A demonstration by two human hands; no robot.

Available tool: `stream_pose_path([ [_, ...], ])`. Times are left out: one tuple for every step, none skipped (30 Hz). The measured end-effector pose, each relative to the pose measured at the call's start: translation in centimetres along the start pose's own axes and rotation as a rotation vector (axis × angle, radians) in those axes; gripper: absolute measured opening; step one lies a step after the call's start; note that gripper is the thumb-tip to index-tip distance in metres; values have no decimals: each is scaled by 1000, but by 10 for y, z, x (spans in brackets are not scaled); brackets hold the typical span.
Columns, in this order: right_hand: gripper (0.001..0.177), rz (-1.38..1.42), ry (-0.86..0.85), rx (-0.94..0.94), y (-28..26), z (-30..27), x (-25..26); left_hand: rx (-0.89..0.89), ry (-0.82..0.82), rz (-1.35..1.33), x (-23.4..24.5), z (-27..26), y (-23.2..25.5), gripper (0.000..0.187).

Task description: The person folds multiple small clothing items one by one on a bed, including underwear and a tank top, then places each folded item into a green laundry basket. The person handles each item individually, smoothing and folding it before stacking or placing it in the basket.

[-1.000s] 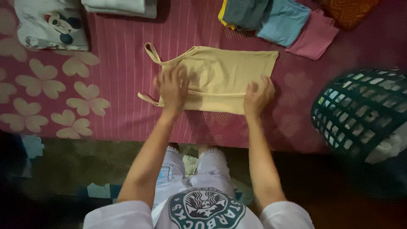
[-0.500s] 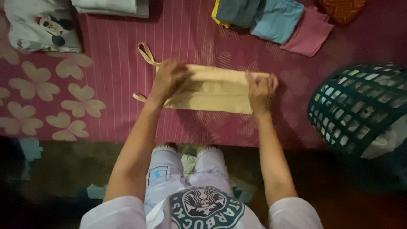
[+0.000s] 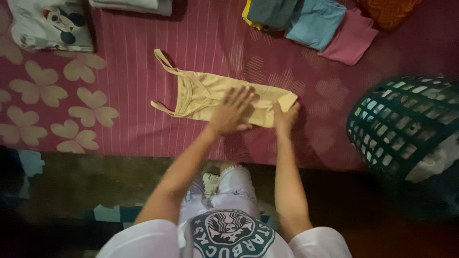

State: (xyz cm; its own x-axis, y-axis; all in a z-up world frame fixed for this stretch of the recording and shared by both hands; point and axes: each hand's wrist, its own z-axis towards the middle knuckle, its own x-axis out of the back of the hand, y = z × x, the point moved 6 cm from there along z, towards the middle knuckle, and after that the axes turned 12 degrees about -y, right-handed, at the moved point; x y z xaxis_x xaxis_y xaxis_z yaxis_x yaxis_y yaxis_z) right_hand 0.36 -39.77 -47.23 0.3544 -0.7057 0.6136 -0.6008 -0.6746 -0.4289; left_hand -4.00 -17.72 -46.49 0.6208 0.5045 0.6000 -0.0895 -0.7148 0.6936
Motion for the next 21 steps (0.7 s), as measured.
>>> stream_pose_path([
  [52, 146, -84, -12, -3, -1, -2, 55, -83, -16, -11, 4, 7, 118],
  [49, 252, -89, 16, -9, -5, 1, 109, -103, 39, -18, 4, 10, 120],
  [46, 358, -94, 44, -14, -13, 4, 163, -123, 95, -26, 4, 11, 122],
  [42, 464, -104, 71, -21, -22, 3, 223, -145, 149, -35, 2, 9, 125],
  [40, 485, -135, 108, -30, -28, -3, 249, -111, 193, -42, 1, 6, 125],
  [38, 506, -168, 136, -39, -40, -13, 277, -87, 234, -53, -5, 5, 125],
  [36, 528, -201, 164, -49, -52, -26, 304, -62, 276, -66, -12, 3, 125],
  [37, 514, -227, 253, -66, -61, -43, 197, 134, -41, -71, -19, 1, 121],
  [38, 499, -252, 342, -85, -72, -63, 83, 329, -356, -76, -30, -4, 118],
  [40, 383, -236, 470, -109, -84, -83, -38, 521, -670, -81, -40, -14, 114],
  [42, 265, -219, 596, -132, -96, -103, 141, 423, -652, -101, -34, -25, 102],
  [48, 168, -366, 458, -140, -100, -130, 219, 380, -691, -117, -37, -31, 99],
  [54, 69, -511, 319, -146, -103, -158, 286, 347, -760, -131, -44, -37, 95],
  [60, -31, -653, 178, -151, -107, -186, 310, 348, -861, -140, -48, -43, 92],
  [65, -132, -793, 36, -149, -114, -207, 337, 358, -954, -146, -53, -48, 89],
  [70, -225, -675, 233, -164, -116, -212, 364, 377, -1055, -148, -56, -56, 86],
  [74, -317, -554, 430, -176, -120, -215, 387, 396, -1166, -149, -61, -63, 83],
  [79, -407, -427, 629, -185, -124, -216, 406, 419, -1268, -146, -61, -73, 80],
  [81, -347, -334, 592, -178, -118, -212, 421, 442, -1367, -141, -61, -82, 77],
  [82, -290, -242, 550, -166, -113, -202, 439, 460, -1463, -139, -61, -87, 74],
  [83, -233, -150, 509, -151, -106, -190, 453, 478, -1544, -137, -61, -90, 71],
])
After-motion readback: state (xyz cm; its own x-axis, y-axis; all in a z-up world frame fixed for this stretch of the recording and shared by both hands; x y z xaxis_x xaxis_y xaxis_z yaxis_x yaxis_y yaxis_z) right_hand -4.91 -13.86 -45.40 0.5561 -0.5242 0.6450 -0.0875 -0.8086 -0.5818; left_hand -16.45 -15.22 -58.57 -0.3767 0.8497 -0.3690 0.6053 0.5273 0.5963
